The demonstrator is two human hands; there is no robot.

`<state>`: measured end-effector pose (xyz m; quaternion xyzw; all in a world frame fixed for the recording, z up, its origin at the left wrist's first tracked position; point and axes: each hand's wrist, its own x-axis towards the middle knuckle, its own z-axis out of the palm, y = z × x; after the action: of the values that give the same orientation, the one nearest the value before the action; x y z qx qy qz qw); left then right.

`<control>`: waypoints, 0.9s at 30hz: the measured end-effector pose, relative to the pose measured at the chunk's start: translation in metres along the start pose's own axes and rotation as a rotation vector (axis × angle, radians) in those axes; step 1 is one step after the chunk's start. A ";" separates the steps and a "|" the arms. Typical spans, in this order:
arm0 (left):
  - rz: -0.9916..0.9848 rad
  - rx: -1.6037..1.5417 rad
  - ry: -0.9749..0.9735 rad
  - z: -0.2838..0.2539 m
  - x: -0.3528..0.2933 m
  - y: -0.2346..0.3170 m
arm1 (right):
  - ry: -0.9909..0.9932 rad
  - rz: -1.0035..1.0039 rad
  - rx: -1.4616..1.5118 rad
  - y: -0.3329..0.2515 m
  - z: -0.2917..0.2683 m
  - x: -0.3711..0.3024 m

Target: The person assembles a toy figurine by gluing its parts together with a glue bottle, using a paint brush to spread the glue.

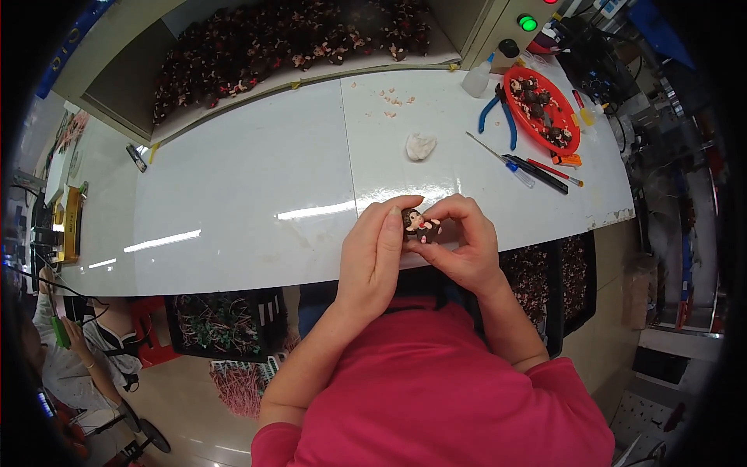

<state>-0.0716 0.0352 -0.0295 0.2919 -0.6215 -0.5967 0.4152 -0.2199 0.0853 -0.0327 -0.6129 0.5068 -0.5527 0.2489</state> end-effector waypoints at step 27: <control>0.002 0.027 -0.144 -0.035 -0.020 0.046 | -0.135 0.644 -0.567 -0.095 -0.156 -0.059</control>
<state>-0.0259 0.0405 0.0105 0.2534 -0.6581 -0.6073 0.3659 -0.3248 0.2127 0.0655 -0.5023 0.7867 -0.2443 0.2630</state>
